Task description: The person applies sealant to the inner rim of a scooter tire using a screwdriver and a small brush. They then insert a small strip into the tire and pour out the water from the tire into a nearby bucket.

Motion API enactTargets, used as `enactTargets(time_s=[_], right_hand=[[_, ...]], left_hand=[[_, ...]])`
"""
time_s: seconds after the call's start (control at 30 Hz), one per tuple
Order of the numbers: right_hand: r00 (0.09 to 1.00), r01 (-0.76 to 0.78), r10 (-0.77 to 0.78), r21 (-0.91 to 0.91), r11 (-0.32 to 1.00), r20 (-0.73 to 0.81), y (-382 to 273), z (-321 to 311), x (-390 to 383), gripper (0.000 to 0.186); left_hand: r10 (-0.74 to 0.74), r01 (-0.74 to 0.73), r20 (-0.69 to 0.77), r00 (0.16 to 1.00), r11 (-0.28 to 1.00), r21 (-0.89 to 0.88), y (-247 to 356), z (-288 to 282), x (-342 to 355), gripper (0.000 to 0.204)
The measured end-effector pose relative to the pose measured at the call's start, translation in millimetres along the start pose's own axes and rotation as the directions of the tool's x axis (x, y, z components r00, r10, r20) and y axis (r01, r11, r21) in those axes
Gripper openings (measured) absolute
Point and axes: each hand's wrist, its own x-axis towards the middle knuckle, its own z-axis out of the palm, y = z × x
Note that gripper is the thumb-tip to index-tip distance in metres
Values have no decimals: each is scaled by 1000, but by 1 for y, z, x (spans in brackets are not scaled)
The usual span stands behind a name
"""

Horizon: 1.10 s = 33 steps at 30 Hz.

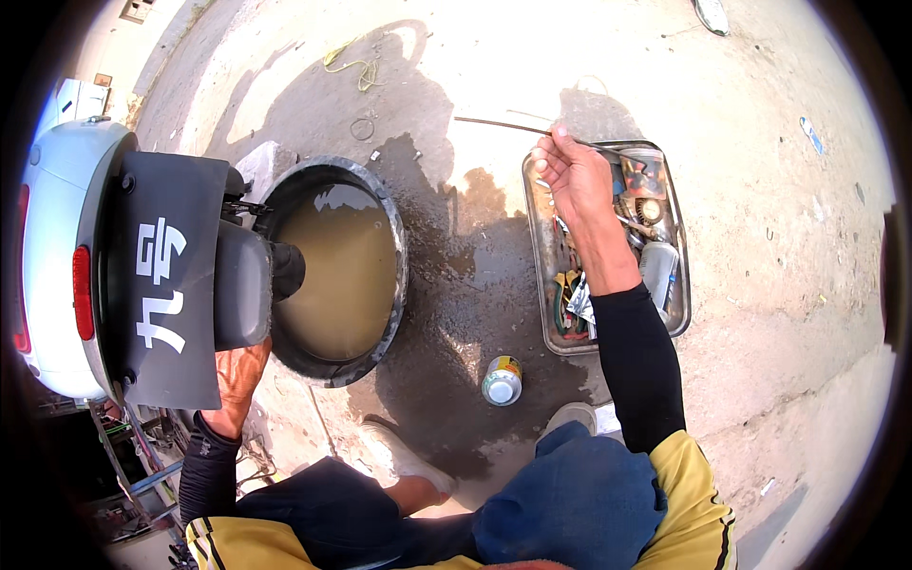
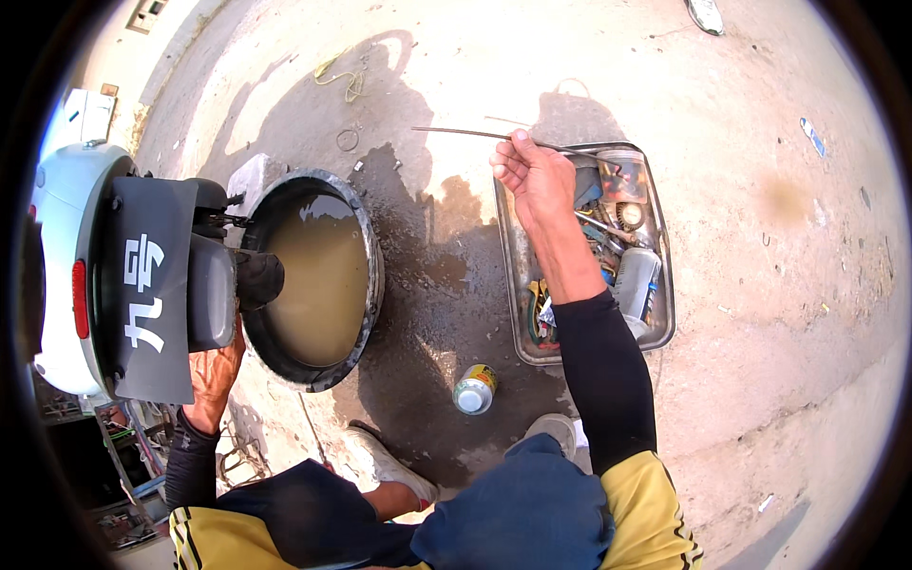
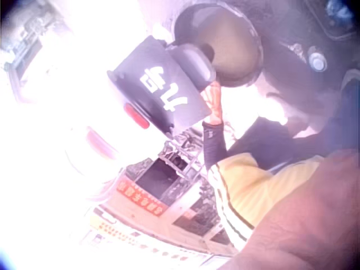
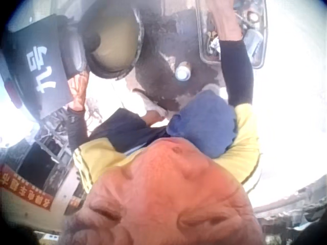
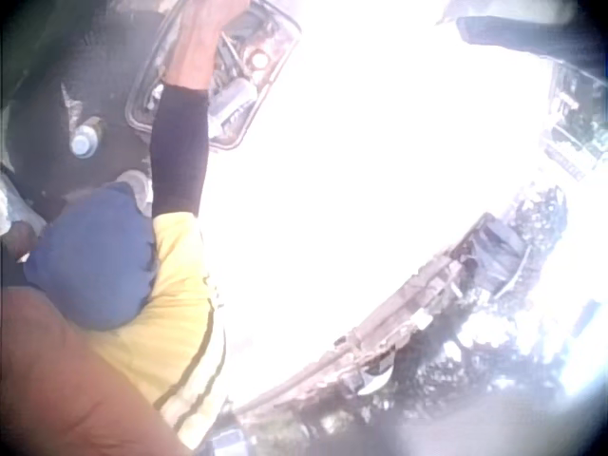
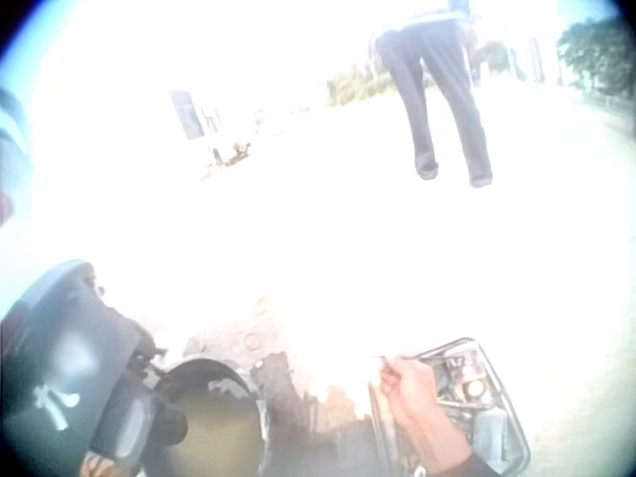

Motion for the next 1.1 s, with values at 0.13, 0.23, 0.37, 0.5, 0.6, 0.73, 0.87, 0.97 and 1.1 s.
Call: enactTargets(time_s=[0.13, 0.23, 0.37, 0.5, 0.6, 0.73, 0.87, 0.97, 1.1], right_hand=[[1000, -15, 16, 3, 1000, -27, -2, -5, -4, 27], [999, -30, 31, 30, 999, -29, -1, -9, -7, 27], [999, 7, -9, -47, 999, -50, -9, -13, -5, 28], [993, 52, -65, -129, 990, -99, -15, -19, -1, 29], [981, 91, -106, -102, 991, -160, -19, -18, 5, 30], [972, 129, -155, -153, 980, -175, -28, -32, 12, 30], [967, 145, -175, -165, 976, -185, -33, -28, 21, 30], [958, 142, -166, -115, 983, -234, -33, -42, 21, 30], [963, 136, -162, -130, 982, -216, -39, -50, 17, 28]], left_hand=[[-26, 25, -4, 1000, 999, -48, 4, 6, -8, 38], [-32, 33, 19, 999, 999, -30, 1, -7, -15, 39], [-52, 54, 28, 998, 996, -69, 4, 2, -21, 40], [-64, 68, 33, 997, 987, -148, 6, 25, -31, 40], [-66, 74, 55, 996, 984, -162, 7, 23, -33, 41], [-65, 77, 60, 996, 973, -218, 15, 32, -31, 42], [-108, 122, 62, 992, 943, -310, 36, 58, -36, 43], [-95, 119, 87, 992, 936, -332, 49, 60, -31, 44], [-84, 112, 92, 992, 928, -356, 54, 62, -18, 45]])
